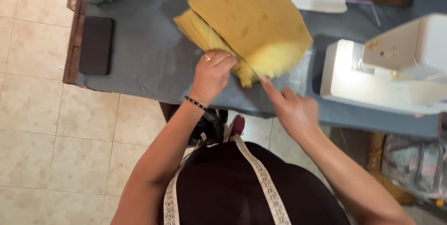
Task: Cutting large blocks of yellow foam into smaller pieces using a hand knife on a workbench.
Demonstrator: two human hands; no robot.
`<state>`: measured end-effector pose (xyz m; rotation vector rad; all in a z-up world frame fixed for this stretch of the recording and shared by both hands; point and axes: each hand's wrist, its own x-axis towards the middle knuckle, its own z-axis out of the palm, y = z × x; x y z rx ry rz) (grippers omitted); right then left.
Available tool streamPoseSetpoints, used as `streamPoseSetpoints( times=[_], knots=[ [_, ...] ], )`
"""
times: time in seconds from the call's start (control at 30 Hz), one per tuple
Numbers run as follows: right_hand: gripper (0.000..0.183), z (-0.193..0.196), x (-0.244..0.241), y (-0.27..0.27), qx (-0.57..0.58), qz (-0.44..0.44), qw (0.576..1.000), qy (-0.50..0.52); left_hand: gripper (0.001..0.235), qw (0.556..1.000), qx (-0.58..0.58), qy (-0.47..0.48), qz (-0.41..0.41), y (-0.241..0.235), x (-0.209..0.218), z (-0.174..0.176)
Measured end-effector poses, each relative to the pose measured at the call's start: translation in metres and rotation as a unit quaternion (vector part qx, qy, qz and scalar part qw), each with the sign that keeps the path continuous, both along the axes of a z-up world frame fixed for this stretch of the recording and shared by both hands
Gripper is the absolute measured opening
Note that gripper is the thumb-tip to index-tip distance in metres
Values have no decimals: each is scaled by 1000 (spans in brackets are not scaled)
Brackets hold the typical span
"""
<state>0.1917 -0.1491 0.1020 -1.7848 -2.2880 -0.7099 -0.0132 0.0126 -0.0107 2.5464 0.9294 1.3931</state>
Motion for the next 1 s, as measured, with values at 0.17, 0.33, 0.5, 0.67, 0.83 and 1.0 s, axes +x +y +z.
streamPoseSetpoints(
  times=[0.17, 0.33, 0.5, 0.67, 0.83, 1.0],
  knots=[
    [50, -19, -9, 29, 71, -16, 997, 25, 16, 999, 38, 37, -3, 14, -3, 7],
    [50, -17, 21, -43, -27, -20, 998, 44, 19, 997, -78, 15, -12, 2, -13, 8],
    [55, -34, -5, 17, 24, -19, 998, 57, 19, 999, -26, 0, -38, 7, -6, 17],
    [50, -32, 18, -5, -4, 13, 994, 107, 18, 997, 2, 76, -17, 30, -36, 10],
    [37, -8, 20, -55, -36, -10, 986, 162, 19, 993, 86, 24, 75, 22, -57, 64],
    [29, 21, 5, -32, -11, -2, 946, 325, 22, 999, -24, -27, 30, -9, -52, 70]
  ],
)
